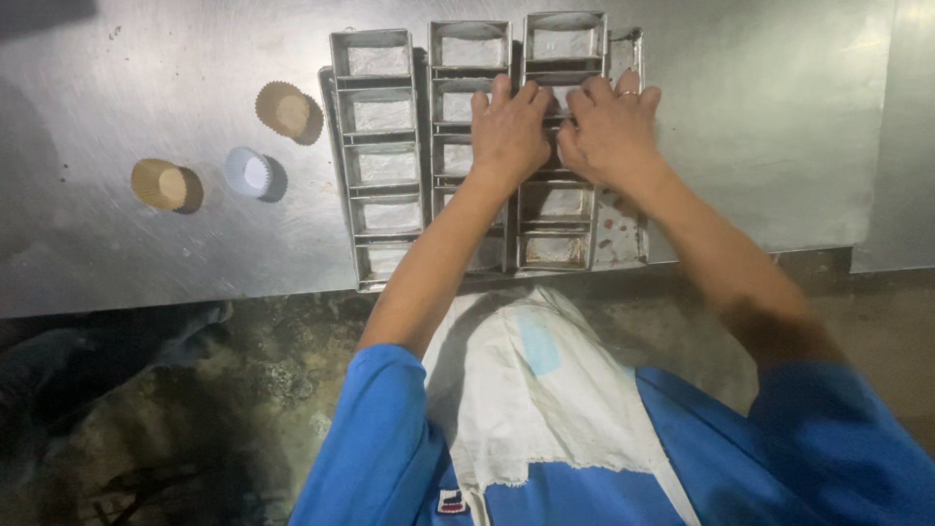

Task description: The person greases the interiors of multiple small rectangular baking pans using a brush dipped in a bowl, then places paper liners into each of the pans.

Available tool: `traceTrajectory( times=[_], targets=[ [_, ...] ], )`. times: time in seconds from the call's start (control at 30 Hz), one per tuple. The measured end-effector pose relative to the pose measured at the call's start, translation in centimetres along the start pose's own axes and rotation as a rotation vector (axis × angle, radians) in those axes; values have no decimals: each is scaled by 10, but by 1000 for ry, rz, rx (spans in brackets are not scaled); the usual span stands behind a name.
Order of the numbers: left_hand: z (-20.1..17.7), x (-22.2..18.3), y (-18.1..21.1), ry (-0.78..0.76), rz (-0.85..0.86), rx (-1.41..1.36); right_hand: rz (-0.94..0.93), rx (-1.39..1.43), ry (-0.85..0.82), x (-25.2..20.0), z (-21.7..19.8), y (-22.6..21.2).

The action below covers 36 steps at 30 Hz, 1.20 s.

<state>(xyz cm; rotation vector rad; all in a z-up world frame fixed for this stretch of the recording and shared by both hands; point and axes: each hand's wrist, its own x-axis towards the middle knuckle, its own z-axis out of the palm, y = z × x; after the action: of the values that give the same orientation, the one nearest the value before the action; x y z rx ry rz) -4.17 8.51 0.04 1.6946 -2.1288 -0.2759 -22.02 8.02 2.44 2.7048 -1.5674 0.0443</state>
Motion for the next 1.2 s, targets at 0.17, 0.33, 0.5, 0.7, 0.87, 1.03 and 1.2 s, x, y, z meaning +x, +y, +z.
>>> traceTrajectory(
  times=[0.17,0.33,0.5,0.7,0.87,1.03,1.2],
  targets=[
    [3,-2,-10,-34,67,15,-135,-147,46,-2,-9,17],
    [9,4,-9,-65,155,147,-101,-179,-59,1,-11,18],
    [10,11,-4,-58,3,50,-72,-80,70,5,-3,2],
    [-5,3,-4,-195,-126,-55,102,126,37,10,8,4],
    [-37,-71,-31,160,3,-382,193,515,318,20,-6,-29],
    [-75,-203,-72,207,-89,-676,-404,650,506,68,-17,-184],
    [-103,-309,-123,247,-293,-747,-823,401,347,123,4,-342]
  ],
)
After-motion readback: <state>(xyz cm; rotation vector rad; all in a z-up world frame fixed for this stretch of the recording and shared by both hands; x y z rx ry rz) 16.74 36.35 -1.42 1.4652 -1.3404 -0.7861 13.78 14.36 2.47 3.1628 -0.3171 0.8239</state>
